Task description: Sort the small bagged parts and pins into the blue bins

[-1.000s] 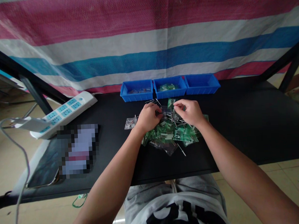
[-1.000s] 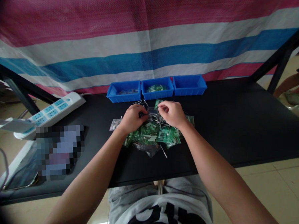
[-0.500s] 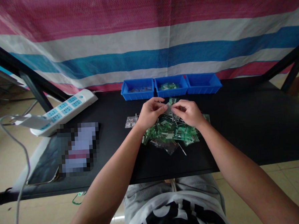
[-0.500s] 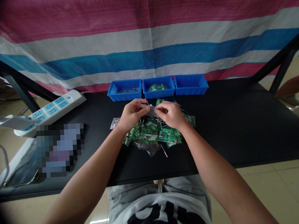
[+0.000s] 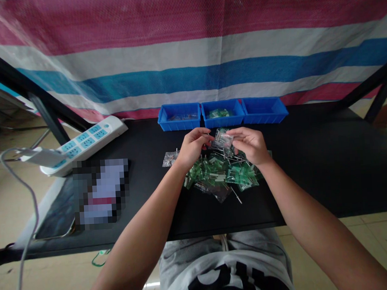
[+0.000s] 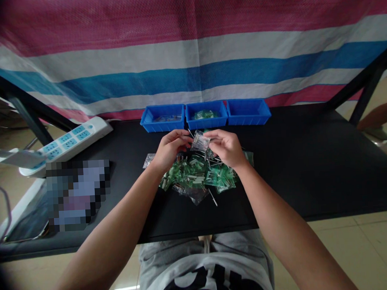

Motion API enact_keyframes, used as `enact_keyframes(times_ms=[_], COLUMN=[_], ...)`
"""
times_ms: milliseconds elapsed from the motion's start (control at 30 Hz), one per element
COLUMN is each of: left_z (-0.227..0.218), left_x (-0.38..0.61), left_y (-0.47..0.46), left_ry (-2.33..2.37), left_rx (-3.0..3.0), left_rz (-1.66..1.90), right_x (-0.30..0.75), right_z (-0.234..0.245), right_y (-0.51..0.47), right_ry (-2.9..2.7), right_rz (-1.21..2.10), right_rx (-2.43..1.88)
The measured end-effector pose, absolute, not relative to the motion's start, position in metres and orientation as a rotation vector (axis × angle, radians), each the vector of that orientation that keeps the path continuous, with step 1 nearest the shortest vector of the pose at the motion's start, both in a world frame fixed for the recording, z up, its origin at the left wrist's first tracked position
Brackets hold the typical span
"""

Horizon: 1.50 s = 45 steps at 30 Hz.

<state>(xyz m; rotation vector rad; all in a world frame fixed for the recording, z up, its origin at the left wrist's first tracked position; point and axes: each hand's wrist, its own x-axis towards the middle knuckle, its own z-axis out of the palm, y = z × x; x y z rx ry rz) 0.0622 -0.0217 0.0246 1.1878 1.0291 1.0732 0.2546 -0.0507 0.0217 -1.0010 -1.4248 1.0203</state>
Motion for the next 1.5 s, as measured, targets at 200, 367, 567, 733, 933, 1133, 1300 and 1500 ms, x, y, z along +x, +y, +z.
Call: enact_keyframes(times_ms=[200,367,567,733,933,1133,1300,1500], left_z=[0.020,0.017,0.022,0.016,0.009,0.011,0.017,0.019], left_x=[0.060,0.059,0.058,0.061,0.047,0.028,0.012,0.008], left_y=[-0.022,-0.027,-0.030,-0.022,-0.009,-0.004,0.005,0.004], left_ry=[0.961,0.948,0.985,1.034,1.290,1.769,1.886,1.929], left_rx=[1.380,1.826,1.995,1.603,1.407,1.773,2.026,2.158], left_rz=[1.040,1.155,1.146,1.267,1.449,1.459,1.355,1.034], right_x=[0.254,0.254,0.257,0.257,0.259,0.258,0.257,0.257], right_z=[0.027,0.024,0.021,0.020,0.020,0.019,0.015,0.013], right_y=[-0.055,-0.050,-0.046,-0.044,-0.041,-0.043,-0.044,-0.048], right_ry=[-1.437,-1.378,-1.294,-1.248,-1.253,-1.343,-1.464,-1.642], right_rz=[1.001,1.135,1.338,1.340,1.277,1.221,1.151,1.068], right_rx=[-1.001,-0.973,-0.928,-0.977,-1.020,-1.068,-1.074,-1.128])
